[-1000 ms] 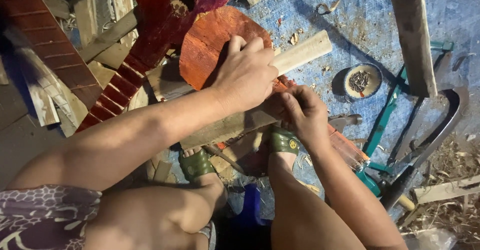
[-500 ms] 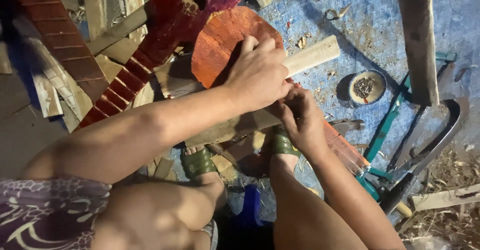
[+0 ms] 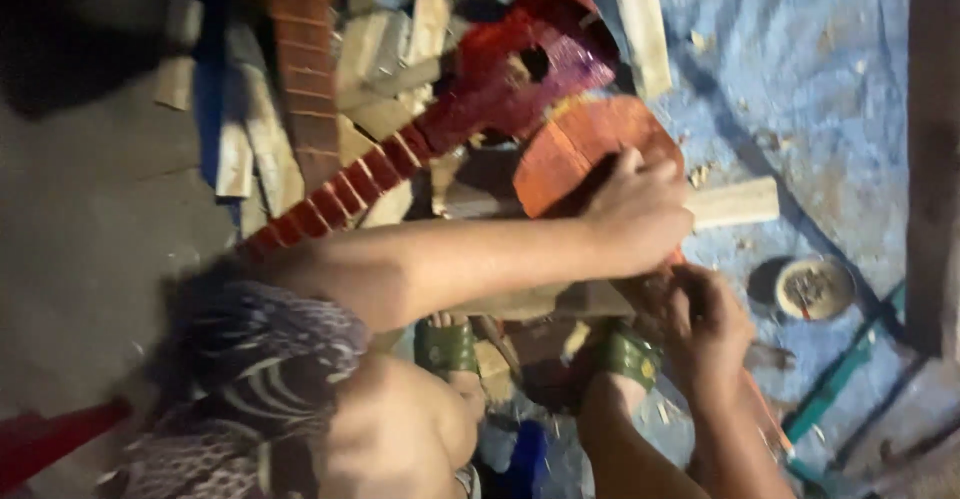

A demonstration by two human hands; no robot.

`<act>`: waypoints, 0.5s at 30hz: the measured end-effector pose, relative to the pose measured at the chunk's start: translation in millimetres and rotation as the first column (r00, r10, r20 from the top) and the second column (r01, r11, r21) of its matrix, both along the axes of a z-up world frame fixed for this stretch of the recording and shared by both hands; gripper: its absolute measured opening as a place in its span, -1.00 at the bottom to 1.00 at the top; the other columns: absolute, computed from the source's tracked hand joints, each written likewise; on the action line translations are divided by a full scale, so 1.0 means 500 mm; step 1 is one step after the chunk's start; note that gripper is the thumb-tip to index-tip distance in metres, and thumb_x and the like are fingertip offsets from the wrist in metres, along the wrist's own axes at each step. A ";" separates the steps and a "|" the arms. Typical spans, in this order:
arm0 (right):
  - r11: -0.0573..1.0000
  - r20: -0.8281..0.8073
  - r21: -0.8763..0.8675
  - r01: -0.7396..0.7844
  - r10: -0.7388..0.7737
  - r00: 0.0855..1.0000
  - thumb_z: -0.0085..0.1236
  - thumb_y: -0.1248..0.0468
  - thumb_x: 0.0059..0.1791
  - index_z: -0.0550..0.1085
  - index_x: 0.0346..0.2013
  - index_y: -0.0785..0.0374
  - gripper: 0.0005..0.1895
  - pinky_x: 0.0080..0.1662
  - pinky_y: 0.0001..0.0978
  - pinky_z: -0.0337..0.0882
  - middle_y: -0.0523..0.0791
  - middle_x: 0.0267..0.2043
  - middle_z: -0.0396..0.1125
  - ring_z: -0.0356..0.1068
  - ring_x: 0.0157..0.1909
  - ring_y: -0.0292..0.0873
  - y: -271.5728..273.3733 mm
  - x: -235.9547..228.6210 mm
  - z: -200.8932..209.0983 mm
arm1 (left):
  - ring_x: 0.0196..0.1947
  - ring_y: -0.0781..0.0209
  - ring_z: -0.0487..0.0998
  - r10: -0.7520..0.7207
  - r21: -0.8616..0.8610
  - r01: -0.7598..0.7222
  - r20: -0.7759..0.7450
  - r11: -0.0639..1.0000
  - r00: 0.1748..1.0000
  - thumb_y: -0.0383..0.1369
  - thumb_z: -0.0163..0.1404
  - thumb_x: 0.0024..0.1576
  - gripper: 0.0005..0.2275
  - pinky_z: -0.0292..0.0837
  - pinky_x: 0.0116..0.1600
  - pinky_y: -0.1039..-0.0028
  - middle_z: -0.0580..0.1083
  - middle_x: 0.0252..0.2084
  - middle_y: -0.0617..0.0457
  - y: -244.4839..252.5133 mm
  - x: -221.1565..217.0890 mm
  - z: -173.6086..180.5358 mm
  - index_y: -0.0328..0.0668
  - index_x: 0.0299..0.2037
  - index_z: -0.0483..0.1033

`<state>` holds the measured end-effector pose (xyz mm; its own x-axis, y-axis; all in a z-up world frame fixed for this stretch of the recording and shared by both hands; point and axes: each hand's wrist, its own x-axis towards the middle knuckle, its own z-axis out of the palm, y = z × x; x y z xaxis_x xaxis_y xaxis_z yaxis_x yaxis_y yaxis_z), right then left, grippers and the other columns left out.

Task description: The person is carefully threading and winding strings onto a handmade wooden stringed instrument in a workshop environment.

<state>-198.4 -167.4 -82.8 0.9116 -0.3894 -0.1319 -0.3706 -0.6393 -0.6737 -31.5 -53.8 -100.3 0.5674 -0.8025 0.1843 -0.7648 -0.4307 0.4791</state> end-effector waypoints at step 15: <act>0.995 0.138 -0.080 -0.061 0.072 0.988 0.07 0.36 0.12 0.54 0.03 0.20 -0.80 0.09 -0.24 0.34 -0.08 -0.04 0.48 0.47 -0.01 -0.03 -0.013 -0.024 -0.067 | 0.20 -0.37 0.25 -0.439 0.130 0.446 -0.084 0.885 0.895 -0.38 0.02 0.07 -0.96 0.00 0.33 -0.62 0.39 0.03 -0.25 0.012 0.052 0.082 -0.04 -0.36 0.54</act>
